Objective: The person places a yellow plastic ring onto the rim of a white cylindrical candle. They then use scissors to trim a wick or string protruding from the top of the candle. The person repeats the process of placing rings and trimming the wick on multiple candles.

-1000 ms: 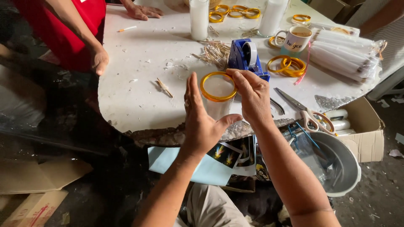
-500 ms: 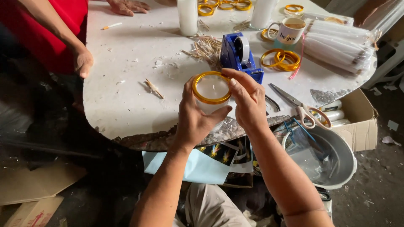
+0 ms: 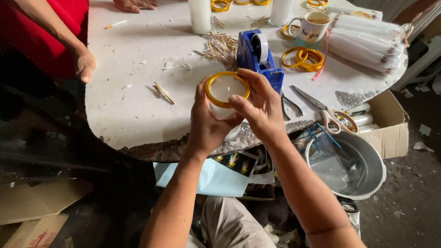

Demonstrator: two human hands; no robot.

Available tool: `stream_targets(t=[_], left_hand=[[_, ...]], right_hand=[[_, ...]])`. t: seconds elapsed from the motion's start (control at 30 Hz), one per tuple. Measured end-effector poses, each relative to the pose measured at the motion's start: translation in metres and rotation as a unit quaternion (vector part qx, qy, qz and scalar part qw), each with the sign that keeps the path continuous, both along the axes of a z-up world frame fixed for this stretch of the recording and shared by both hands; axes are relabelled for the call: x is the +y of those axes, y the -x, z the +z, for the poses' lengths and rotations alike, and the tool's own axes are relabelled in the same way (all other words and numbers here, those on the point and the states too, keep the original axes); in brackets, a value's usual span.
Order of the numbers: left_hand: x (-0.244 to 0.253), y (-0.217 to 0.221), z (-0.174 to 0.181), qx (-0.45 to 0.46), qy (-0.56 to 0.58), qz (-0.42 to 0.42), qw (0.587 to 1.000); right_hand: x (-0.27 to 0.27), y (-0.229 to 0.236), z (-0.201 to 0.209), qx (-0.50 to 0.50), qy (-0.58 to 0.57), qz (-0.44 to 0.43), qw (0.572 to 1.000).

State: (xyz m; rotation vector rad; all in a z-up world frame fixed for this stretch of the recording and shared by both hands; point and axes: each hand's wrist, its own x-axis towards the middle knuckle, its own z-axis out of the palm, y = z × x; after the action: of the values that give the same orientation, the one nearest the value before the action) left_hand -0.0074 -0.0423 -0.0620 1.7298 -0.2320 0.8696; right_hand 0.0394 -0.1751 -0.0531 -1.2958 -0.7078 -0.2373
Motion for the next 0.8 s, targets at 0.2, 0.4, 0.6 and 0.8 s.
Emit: stream_targets(t=[0.2, 0.4, 0.6, 0.8], left_hand=[[0.001, -0.01, 0.004, 0.031, -0.004, 0.048, 0.998], [-0.004, -0.008, -0.012, -0.019, -0.033, 0.083, 0.996], [-0.063, 0.041, -0.001, -0.191, -0.158, 0.076, 0.966], [-0.097, -0.028, -0.044, -0.004, -0.06, -0.132, 0.989]], right_hand=[[0.0, -0.01, 0.003, -0.032, 0.016, 0.022, 0.999], [-0.052, -0.056, 0.014, -0.13, 0.086, -0.117, 0.981], [-0.066, -0.123, 0.015, 0.022, 0.23, -0.185, 0.955], [-0.07, -0.101, 0.034, 0.021, 0.18, -0.165, 0.969]])
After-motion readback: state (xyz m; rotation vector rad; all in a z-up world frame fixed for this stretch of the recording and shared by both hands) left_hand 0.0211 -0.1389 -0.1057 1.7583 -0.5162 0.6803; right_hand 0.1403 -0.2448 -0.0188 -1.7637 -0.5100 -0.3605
